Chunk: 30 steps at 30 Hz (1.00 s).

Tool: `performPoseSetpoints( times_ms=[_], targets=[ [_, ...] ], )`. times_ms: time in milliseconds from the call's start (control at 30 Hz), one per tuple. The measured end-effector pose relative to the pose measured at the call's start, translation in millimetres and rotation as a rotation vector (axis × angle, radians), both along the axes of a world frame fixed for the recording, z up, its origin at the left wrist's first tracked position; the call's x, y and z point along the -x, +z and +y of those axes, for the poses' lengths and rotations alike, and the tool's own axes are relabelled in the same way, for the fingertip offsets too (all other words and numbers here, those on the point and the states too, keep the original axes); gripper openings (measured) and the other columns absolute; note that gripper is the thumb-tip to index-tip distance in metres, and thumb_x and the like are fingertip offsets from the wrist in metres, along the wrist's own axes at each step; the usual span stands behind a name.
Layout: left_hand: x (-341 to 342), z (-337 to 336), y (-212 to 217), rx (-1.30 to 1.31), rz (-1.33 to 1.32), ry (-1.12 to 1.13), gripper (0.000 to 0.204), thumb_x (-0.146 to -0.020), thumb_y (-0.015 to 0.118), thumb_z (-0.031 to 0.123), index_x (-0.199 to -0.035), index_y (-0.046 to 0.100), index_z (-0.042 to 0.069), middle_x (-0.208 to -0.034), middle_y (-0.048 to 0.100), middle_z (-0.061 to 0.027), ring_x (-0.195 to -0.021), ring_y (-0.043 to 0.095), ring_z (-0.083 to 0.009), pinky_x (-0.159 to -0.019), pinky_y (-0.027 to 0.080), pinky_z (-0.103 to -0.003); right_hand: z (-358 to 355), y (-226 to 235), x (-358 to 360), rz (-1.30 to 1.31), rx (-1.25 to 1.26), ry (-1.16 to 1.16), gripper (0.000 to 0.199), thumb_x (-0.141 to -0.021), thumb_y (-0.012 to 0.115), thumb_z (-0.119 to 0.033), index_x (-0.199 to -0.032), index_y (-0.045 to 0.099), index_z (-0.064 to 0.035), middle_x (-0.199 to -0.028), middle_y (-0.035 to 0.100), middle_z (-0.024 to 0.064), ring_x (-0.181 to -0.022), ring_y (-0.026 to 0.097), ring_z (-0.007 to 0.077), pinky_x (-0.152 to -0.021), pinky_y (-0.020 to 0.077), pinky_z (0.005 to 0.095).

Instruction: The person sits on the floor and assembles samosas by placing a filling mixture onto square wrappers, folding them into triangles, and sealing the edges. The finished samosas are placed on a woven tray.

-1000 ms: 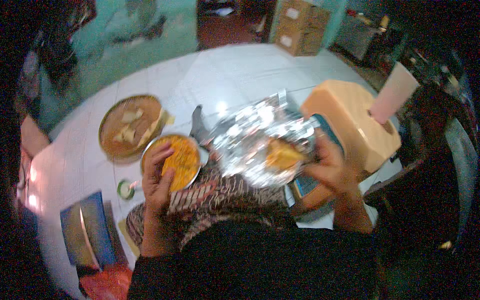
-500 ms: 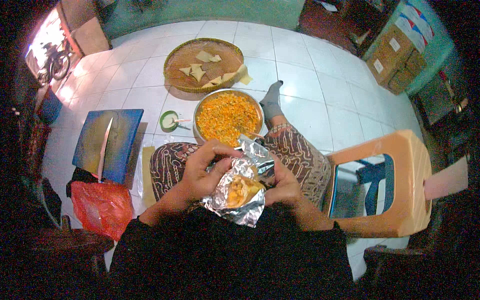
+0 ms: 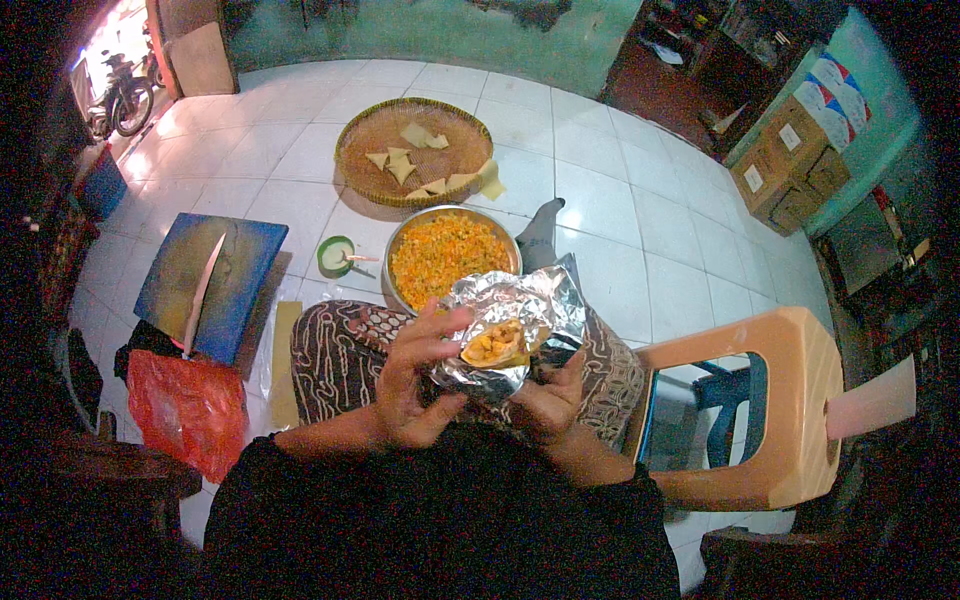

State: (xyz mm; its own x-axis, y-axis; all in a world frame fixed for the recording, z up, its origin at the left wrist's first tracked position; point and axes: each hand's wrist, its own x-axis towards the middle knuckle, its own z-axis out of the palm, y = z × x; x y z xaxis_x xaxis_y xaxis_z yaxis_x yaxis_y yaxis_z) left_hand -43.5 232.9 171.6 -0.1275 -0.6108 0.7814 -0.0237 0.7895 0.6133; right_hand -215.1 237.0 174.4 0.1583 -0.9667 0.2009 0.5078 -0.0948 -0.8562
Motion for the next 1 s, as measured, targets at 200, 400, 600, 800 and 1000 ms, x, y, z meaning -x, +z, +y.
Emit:
performPoseSetpoints(
  times_ms=[200,400,600,800,1000],
  targets=[
    [-6.3,-0.8,1.0,0.275,0.006,0.151,0.027,-0.062,0.066,-0.002,-0.082,0.059,0.014,-0.088,0.053,-0.0088,-0.094,0.055,-0.0248,-0.100,0.027,-0.054,-6.8,12.5,-4.6,0.046,0.024,-0.042,0.066,-0.065,0.053,0.006,-0.127,0.031,-0.0022,-0.119,0.049,0.0188,-0.106,0.053,0.0306,-0.092,0.0427,0.0417],
    [-5.1,4.8,10.6,0.453,0.084,0.027,0.021,-0.067,0.067,0.007,-0.082,0.056,0.015,-0.104,0.055,-0.0152,-0.099,0.054,-0.0305,-0.093,0.036,-0.053,14.7,34.4,-0.1,-0.283,-0.699,0.295,0.053,-0.077,0.062,-0.013,-0.124,0.040,-0.0034,-0.111,0.056,0.0094,-0.098,0.056,0.0252,-0.085,0.0473,0.0366],
    [0.8,32.3,41.8,0.530,0.177,-0.155,0.017,-0.076,0.060,0.015,-0.087,0.046,0.016,-0.106,0.061,-0.0131,-0.098,0.058,-0.0299,-0.093,0.036,-0.053,36.7,9.9,8.9,-0.091,-0.277,0.115,0.052,-0.078,0.059,-0.016,-0.124,0.040,-0.0023,-0.112,0.055,0.0109,-0.099,0.056,0.0258,-0.086,0.0465,0.0373],
    [-9.0,29.6,54.4,0.597,0.122,-0.267,0.022,-0.074,0.061,0.006,-0.086,0.044,0.013,-0.109,0.058,-0.0104,-0.105,0.054,-0.0314,-0.099,0.031,-0.052,44.7,-2.0,16.1,-0.034,-0.143,-0.002,0.051,-0.080,0.057,-0.018,-0.124,0.039,-0.0012,-0.112,0.053,0.0125,-0.100,0.055,0.0265,-0.087,0.0458,0.0381],
    [4.2,38.8,48.1,0.514,0.234,-0.242,0.021,-0.077,0.059,0.008,-0.088,0.042,0.014,-0.108,0.058,-0.0101,-0.105,0.053,-0.0313,-0.099,0.030,-0.052,47.4,-5.0,18.3,0.003,-0.084,-0.088,0.050,-0.081,0.054,-0.020,-0.124,0.039,-0.0001,-0.113,0.052,0.0140,-0.101,0.054,0.0271,-0.088,0.0450,0.0388]
  ],
)
